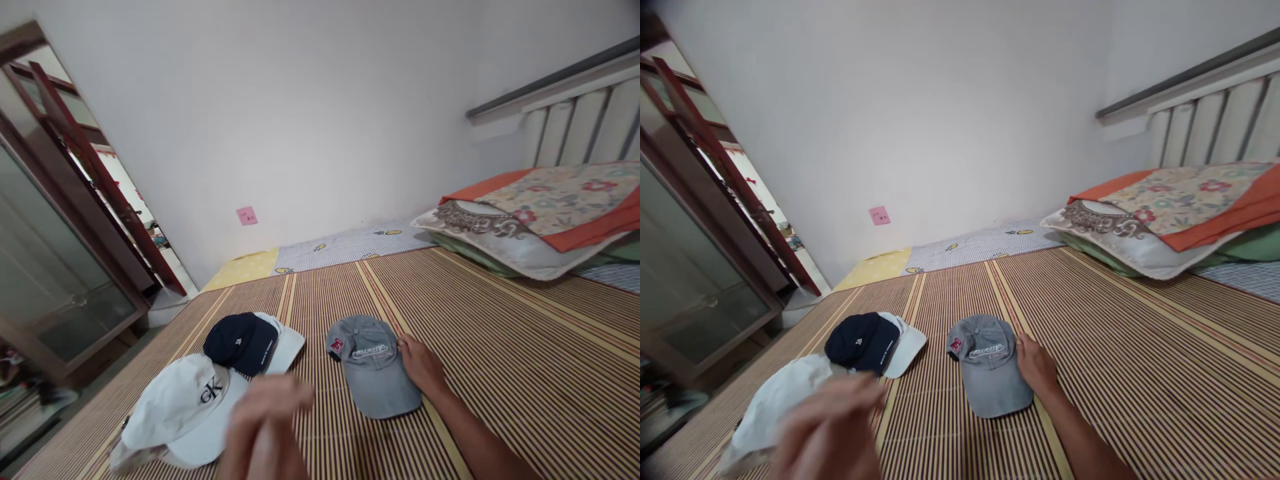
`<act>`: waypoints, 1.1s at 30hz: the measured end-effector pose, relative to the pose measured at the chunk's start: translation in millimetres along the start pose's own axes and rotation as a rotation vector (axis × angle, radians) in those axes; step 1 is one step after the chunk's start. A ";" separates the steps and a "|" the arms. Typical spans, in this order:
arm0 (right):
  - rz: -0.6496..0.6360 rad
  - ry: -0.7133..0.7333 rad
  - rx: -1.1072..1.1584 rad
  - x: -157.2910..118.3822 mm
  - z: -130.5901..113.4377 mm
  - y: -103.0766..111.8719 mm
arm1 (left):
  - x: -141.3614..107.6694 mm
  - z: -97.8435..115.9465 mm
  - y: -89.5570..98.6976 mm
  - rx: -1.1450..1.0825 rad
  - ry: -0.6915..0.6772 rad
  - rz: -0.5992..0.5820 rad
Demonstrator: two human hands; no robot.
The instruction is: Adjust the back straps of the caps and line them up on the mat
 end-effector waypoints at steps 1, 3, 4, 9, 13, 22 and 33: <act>-0.005 0.008 0.045 1.1 -0.2 0.2 | 8.5 -25.4 -12.3 -0.038 0.081 -0.020; -0.028 0.023 0.146 4.2 -0.6 -0.4 | 14.8 -94.7 -40.0 -0.201 0.375 -0.051; -0.046 0.028 0.199 6.0 -0.8 -1.1 | 7.7 -134.9 -57.6 -0.360 0.595 -0.063; -0.232 0.027 0.491 7.3 -5.7 -10.5 | -15.8 -221.6 -98.6 -0.593 0.906 -0.039; -0.497 0.076 0.731 -12.9 -26.8 -21.7 | -22.9 -222.1 -115.5 -0.745 0.944 -0.158; -0.668 0.258 1.040 -34.0 -84.2 -2.6 | 11.4 -182.7 -97.6 -0.827 0.716 -0.260; -0.282 0.509 0.480 -21.7 -102.9 38.7 | 45.6 -158.6 -77.4 -0.161 0.322 -0.319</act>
Point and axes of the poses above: each hand's wrist, its own x-axis towards the middle knuckle, its own y-axis out of the back of the hand, z = x × y, the point moved 10 cm from there along x, towards the middle knuckle, and after that the axes turned 9 degrees about -z, right-handed, at the moved point
